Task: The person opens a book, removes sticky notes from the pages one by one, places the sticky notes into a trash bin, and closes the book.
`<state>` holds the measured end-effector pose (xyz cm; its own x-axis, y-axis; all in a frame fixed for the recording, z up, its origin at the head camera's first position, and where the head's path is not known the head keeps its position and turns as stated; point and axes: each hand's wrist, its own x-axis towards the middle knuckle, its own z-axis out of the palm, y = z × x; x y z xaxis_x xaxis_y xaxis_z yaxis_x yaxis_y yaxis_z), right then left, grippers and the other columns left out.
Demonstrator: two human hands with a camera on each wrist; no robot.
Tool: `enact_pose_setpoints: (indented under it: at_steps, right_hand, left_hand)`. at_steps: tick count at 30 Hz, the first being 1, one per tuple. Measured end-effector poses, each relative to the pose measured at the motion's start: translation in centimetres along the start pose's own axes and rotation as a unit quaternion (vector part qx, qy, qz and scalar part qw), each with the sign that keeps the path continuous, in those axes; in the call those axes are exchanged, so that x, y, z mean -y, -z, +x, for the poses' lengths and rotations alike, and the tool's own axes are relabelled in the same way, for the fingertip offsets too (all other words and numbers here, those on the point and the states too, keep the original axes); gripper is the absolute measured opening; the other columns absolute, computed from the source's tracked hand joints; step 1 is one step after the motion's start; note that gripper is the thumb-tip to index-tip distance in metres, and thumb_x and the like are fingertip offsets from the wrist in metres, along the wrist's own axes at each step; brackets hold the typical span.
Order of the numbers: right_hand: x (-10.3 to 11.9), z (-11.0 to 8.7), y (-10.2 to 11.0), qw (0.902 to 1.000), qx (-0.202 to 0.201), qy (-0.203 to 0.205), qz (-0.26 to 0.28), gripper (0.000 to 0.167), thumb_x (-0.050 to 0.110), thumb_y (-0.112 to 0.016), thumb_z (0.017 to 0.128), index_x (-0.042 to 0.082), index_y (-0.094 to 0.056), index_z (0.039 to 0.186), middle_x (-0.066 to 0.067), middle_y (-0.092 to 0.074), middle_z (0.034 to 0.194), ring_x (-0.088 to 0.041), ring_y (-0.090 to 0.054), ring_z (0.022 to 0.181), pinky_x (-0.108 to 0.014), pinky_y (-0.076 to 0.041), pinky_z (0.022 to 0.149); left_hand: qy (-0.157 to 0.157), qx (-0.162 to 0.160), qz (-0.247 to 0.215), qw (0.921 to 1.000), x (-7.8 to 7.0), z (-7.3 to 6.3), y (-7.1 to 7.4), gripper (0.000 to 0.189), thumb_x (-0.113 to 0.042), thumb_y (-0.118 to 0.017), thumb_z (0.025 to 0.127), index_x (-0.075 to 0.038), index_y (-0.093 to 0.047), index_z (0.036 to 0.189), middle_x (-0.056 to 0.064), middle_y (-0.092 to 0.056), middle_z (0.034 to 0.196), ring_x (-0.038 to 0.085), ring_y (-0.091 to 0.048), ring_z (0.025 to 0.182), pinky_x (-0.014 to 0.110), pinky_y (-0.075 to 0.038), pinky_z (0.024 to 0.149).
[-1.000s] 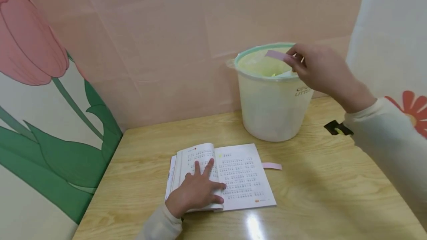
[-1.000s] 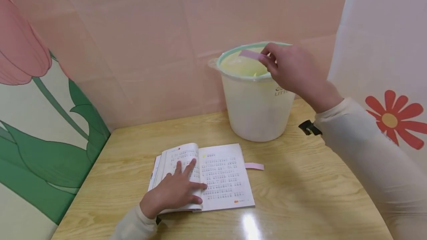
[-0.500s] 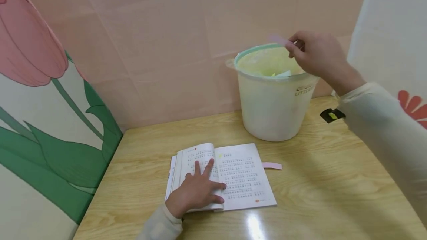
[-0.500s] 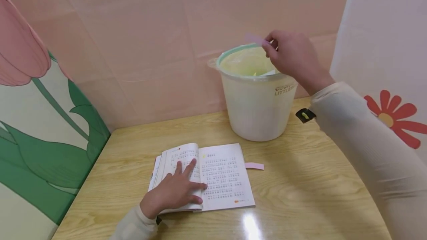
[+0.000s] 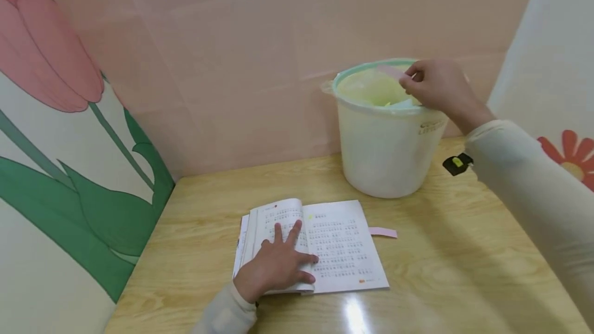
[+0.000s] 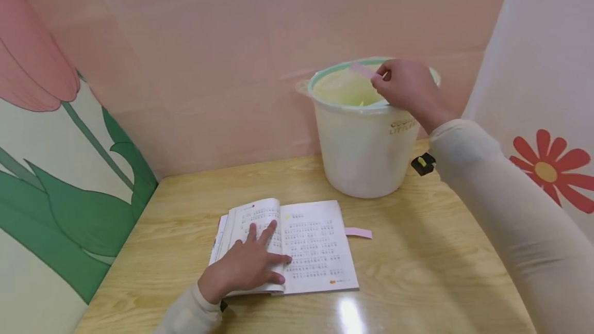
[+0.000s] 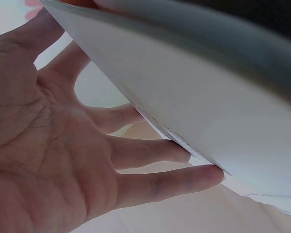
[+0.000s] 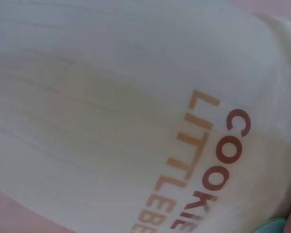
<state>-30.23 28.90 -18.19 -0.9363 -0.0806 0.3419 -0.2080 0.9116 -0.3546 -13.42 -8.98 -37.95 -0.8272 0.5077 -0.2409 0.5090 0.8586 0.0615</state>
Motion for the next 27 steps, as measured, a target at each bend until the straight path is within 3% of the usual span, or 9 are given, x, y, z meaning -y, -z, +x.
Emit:
enact_pose_setpoints:
  at_steps: [5, 14, 20, 27]
  right_hand:
    - [0.20, 0.11, 0.16, 0.9997, 0.009, -0.016, -0.015, 0.053, 0.049, -0.045, 0.100, 0.006, -0.067, 0.121, -0.022, -0.069, 0.117, -0.035, -0.062, 0.101, -0.039, -0.047, 0.069]
    - [0.46, -0.02, 0.02, 0.9995, 0.019, -0.024, -0.010, 0.051, 0.047, -0.046, 0.099, 0.006, -0.067, 0.121, -0.021, -0.069, 0.117, -0.034, -0.063, 0.100, -0.038, -0.048, 0.068]
    - [0.45, 0.09, 0.09, 0.9986, 0.039, -0.024, -0.026, 0.053, 0.048, -0.044, 0.099, 0.005, -0.064, 0.124, -0.021, -0.067, 0.120, -0.037, -0.061, 0.104, -0.048, -0.049, 0.076]
    - [0.74, 0.34, 0.31, 0.9965, 0.063, -0.018, -0.051, 0.049, 0.044, -0.046, 0.099, 0.004, -0.066, 0.119, -0.016, -0.073, 0.100, -0.033, -0.063, 0.094, -0.042, -0.048, 0.070]
  left_hand:
    - [0.001, -0.005, -0.002, 1.0000, 0.17, 0.05, 0.11, 0.044, -0.064, -0.062, 0.085, -0.052, -0.063, 0.126, 0.014, -0.014, 0.168, 0.062, -0.020, 0.143, 0.068, -0.046, 0.092]
    - [0.000, -0.004, 0.006, 1.0000, 0.06, -0.17, 0.16, 0.043, -0.064, -0.061, 0.085, -0.051, -0.063, 0.126, 0.014, -0.015, 0.167, 0.062, -0.022, 0.142, 0.067, -0.047, 0.091]
    - [0.000, 0.002, 0.004, 1.0000, 0.02, -0.20, 0.21, 0.043, -0.064, -0.060, 0.086, -0.051, -0.063, 0.128, 0.014, -0.014, 0.168, 0.062, -0.021, 0.142, 0.068, -0.046, 0.091]
    - [-0.003, -0.003, -0.001, 1.0000, 0.03, -0.26, 0.21, 0.043, -0.064, -0.061, 0.085, -0.050, -0.064, 0.126, 0.015, -0.015, 0.167, 0.063, -0.021, 0.142, 0.068, -0.046, 0.091]
